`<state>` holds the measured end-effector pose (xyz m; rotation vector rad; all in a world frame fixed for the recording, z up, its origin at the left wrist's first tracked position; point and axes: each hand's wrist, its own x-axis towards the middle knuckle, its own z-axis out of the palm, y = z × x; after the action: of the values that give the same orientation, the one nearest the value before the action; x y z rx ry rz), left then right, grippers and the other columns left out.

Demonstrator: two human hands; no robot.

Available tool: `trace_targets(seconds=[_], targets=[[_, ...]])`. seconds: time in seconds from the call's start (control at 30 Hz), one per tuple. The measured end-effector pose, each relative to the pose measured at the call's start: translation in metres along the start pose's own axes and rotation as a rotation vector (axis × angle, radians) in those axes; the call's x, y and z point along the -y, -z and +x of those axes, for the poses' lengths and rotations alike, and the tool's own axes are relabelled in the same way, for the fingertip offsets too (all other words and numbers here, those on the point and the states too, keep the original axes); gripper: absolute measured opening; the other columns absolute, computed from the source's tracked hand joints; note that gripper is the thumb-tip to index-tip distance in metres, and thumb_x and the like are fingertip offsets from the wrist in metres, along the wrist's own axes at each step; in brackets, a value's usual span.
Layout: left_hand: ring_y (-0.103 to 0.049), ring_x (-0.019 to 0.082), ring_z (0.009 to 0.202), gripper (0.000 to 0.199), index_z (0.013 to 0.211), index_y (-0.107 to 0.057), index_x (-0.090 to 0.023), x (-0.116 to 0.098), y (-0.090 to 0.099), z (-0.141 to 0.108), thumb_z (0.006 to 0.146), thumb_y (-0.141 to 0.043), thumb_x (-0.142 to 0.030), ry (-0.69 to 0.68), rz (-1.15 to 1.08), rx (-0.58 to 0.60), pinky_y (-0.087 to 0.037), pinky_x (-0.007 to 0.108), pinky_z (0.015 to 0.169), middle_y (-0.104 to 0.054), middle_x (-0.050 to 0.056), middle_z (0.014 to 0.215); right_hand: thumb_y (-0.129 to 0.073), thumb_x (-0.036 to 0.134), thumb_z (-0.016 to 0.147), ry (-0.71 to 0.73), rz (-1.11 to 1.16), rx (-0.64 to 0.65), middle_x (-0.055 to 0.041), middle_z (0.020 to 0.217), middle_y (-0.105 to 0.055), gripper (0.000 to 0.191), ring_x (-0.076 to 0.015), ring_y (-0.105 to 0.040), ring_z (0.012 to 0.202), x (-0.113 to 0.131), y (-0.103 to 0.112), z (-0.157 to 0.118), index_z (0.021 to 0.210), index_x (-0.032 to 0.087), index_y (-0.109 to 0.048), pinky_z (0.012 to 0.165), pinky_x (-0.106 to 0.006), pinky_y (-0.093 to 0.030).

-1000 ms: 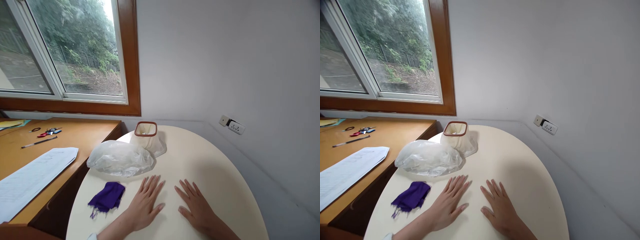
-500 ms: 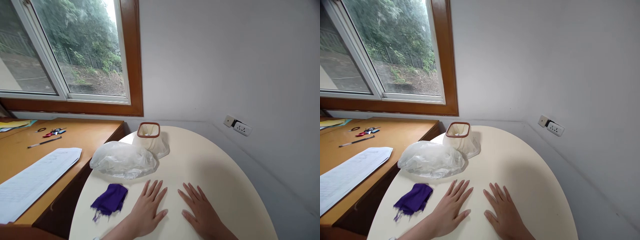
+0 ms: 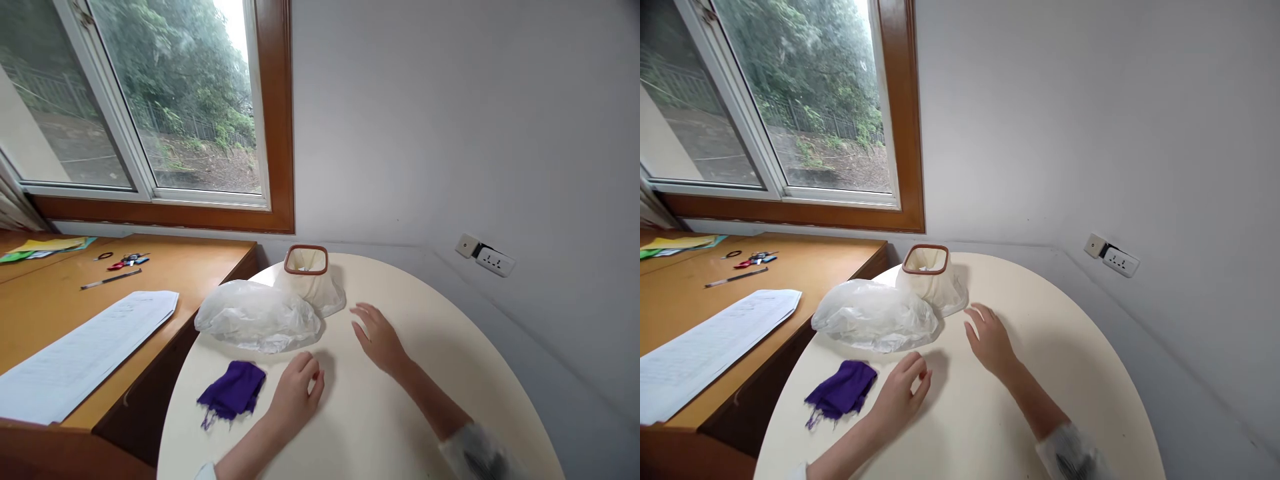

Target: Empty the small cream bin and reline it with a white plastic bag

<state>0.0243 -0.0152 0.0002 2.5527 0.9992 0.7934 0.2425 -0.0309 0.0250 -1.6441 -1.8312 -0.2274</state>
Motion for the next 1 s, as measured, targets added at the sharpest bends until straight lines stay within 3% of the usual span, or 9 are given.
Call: trace_targets(seconds=[0.07,0.17,0.27,0.4,0.57,0.8,1.0], targets=[[-0.051,0.024,0.099,0.022,0.094,-0.057,-0.021,0.009,0.000,0.007,0.085,-0.037,-0.025,0.001,0.082,-0.037,-0.042,0.040,0.085,-0.056,0.011,0.104,-0.042,0.027,0.087,0.027,-0.015,-0.004,-0.0097,0.126,-0.048,0.036,-0.0219,-0.042,0.118,0.009,-0.007,0.042,0.122,0.021,-0.048,0.094,-0.039,-0.040],[-0.029,0.033,0.125,0.046,0.126,-0.043,-0.023,0.025,-0.007,0.016,0.080,-0.047,-0.030,0.077,0.237,-0.036,-0.024,0.054,0.100,-0.036,0.012,0.136,-0.052,0.030,0.083,0.130,-0.050,0.031,-0.0101,0.133,-0.040,0.047,-0.0231,-0.031,0.126,0.022,-0.021,0.093,0.128,0.020,-0.041,0.098,-0.039,-0.034],[-0.027,0.035,0.126,0.056,0.132,-0.036,-0.023,0.037,-0.015,0.019,0.078,-0.050,-0.032,0.181,0.308,0.030,-0.018,0.058,0.100,-0.035,0.015,0.137,-0.054,0.031,0.083,0.161,-0.079,0.107,-0.0100,0.123,-0.050,0.037,-0.0226,-0.039,0.118,0.028,-0.034,0.123,0.118,0.019,-0.049,0.098,-0.041,-0.030],[-0.038,0.031,0.117,0.043,0.123,-0.045,-0.019,0.040,-0.015,0.019,0.081,-0.043,-0.029,0.220,0.322,0.091,-0.020,0.053,0.100,-0.048,0.015,0.123,-0.047,0.023,0.087,0.151,-0.080,0.148,-0.0073,0.093,-0.061,0.015,-0.0189,-0.052,0.094,0.021,-0.036,0.135,0.096,0.017,-0.057,0.084,-0.034,-0.038],[-0.049,0.027,0.099,0.023,0.096,-0.055,-0.015,0.039,-0.006,0.020,0.082,-0.037,-0.019,0.244,0.351,0.126,-0.030,0.046,0.093,-0.056,0.013,0.100,-0.046,0.019,0.087,0.137,-0.074,0.163,-0.0059,0.085,-0.059,0.011,-0.0165,-0.053,0.085,0.004,-0.006,0.110,0.090,0.015,-0.056,0.073,-0.026,-0.041],[-0.052,0.024,0.090,0.024,0.084,-0.055,-0.014,0.047,-0.002,0.031,0.074,-0.035,-0.006,0.206,0.338,0.181,-0.037,0.039,0.084,-0.055,0.013,0.095,-0.041,0.021,0.089,0.083,-0.097,0.115,-0.0056,0.082,-0.059,0.015,-0.0186,-0.053,0.082,-0.019,0.056,0.025,0.089,0.018,-0.056,0.073,-0.031,-0.044],[-0.055,0.022,0.084,0.025,0.069,-0.058,-0.016,0.063,0.011,0.064,0.068,-0.036,-0.004,0.063,0.298,0.342,-0.041,0.030,0.074,-0.057,0.011,0.089,-0.036,0.024,0.091,0.071,-0.110,0.139,-0.0070,0.079,-0.058,0.020,-0.0200,-0.053,0.077,-0.005,0.096,-0.034,0.087,0.019,-0.055,0.065,-0.032,-0.045]])
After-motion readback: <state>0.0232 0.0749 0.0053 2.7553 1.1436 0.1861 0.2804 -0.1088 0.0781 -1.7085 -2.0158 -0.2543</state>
